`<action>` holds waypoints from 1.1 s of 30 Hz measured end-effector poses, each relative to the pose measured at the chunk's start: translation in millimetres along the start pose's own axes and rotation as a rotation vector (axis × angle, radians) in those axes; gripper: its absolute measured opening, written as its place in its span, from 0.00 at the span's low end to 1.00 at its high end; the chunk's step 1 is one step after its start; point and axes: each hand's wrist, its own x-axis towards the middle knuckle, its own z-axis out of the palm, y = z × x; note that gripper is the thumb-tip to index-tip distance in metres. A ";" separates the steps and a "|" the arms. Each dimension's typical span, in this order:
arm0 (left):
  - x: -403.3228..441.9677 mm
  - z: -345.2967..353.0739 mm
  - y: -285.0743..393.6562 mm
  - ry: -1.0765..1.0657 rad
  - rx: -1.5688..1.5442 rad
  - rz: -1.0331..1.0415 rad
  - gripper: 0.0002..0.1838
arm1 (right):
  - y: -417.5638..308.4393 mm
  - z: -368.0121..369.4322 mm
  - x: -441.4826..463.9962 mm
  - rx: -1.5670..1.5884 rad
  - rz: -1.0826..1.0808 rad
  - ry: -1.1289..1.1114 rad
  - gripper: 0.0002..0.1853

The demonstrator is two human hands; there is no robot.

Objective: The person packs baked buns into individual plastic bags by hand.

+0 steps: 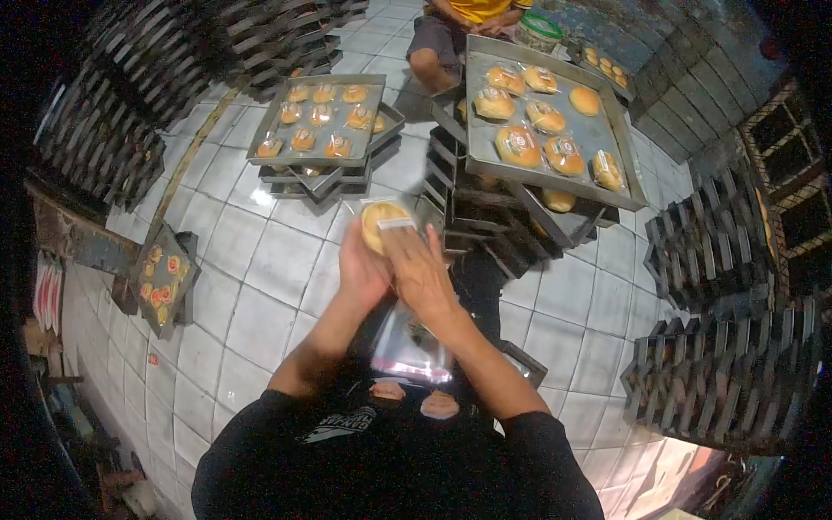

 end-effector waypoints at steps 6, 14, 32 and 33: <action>32.0 -1.5 -31.2 0.185 0.061 0.216 0.33 | 11.5 -23.8 15.6 0.175 -0.146 0.075 0.23; 39.6 -7.0 11.7 0.152 -0.138 -0.154 0.38 | -24.2 -56.1 -24.0 1.068 0.156 -0.713 0.04; 6.7 -27.4 16.0 -0.109 0.992 0.596 0.11 | 39.1 5.5 -3.1 0.659 0.417 0.110 0.13; 8.3 -25.8 15.8 -0.099 0.967 0.570 0.10 | 29.6 -5.2 2.3 0.586 0.346 0.131 0.13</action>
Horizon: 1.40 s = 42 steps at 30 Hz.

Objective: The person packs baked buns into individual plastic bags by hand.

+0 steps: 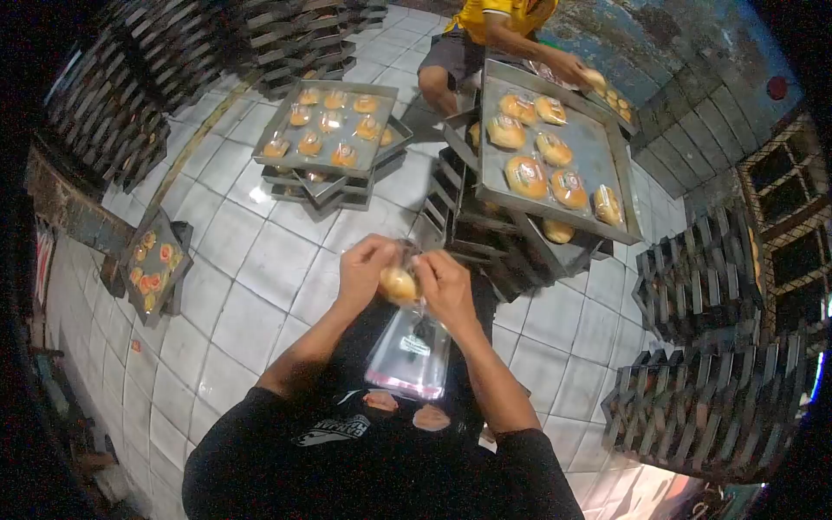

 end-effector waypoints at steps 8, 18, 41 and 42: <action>9.3 13.5 46.1 0.229 -0.215 -0.282 0.16 | -27.9 -20.6 18.1 0.436 0.400 -0.032 0.18; -42.8 -29.3 4.8 0.144 0.139 -0.145 0.13 | 28.4 -18.5 -33.0 0.404 0.580 -0.105 0.20; -71.6 -2.6 6.7 -0.641 1.014 0.455 0.16 | 7.8 -64.8 -97.2 -0.719 -0.237 -0.064 0.23; -67.2 -8.2 9.3 -0.744 0.995 0.544 0.19 | 6.1 -61.2 -101.8 -0.706 -0.224 -0.056 0.23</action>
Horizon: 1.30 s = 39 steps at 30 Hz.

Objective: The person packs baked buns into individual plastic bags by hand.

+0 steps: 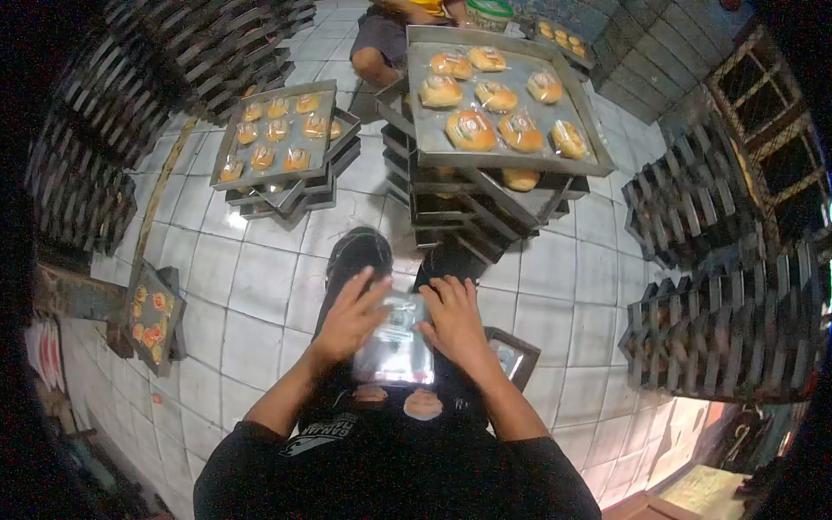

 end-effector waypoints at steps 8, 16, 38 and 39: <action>14.0 -23.4 10.3 -0.298 -1.214 -0.610 0.12 | 19.3 -58.9 11.1 0.714 0.320 -0.244 0.12; 32.2 12.4 -22.3 0.432 -1.587 -0.912 0.13 | 169.5 -86.1 73.0 0.589 0.661 0.162 0.14; 83.3 -6.9 -52.3 0.752 -1.933 -1.104 0.13 | 6.8 -77.3 100.4 1.176 0.495 0.237 0.28; 89.6 0.4 -57.4 0.759 -1.929 -1.102 0.13 | -15.0 -58.5 84.1 1.053 0.418 0.205 0.25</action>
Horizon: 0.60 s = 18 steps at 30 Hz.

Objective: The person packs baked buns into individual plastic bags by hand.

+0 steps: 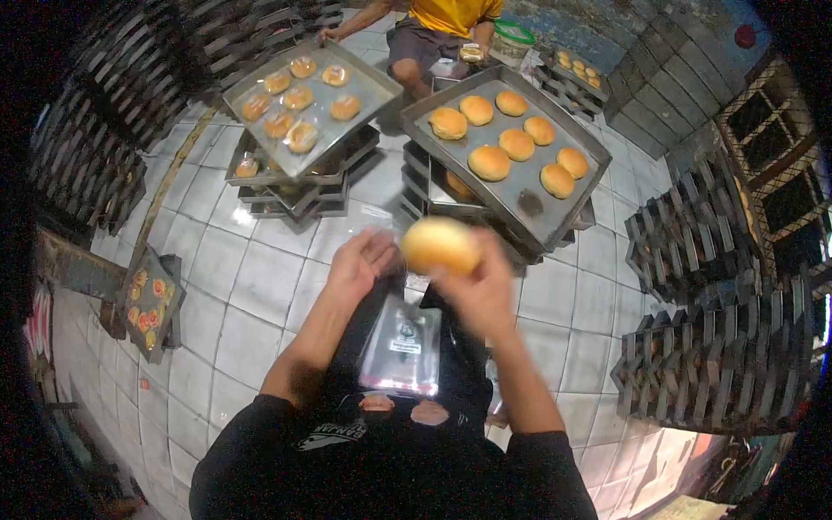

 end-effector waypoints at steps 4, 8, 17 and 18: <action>-9.1 27.3 -13.9 -0.072 -0.009 -0.054 0.13 | 62.4 14.9 -21.5 -0.678 -0.711 -0.104 0.31; -36.2 39.9 -19.1 -0.185 0.104 -0.185 0.21 | 64.0 17.6 -18.1 -0.661 -0.679 0.111 0.29; -33.1 -28.9 -33.3 -0.222 -0.085 -0.087 0.24 | 89.9 77.8 -30.4 -0.816 -0.462 -0.236 0.30; -41.1 -24.4 -50.5 -0.175 0.043 0.072 0.26 | 93.1 75.1 -25.0 -0.956 -0.513 -0.217 0.31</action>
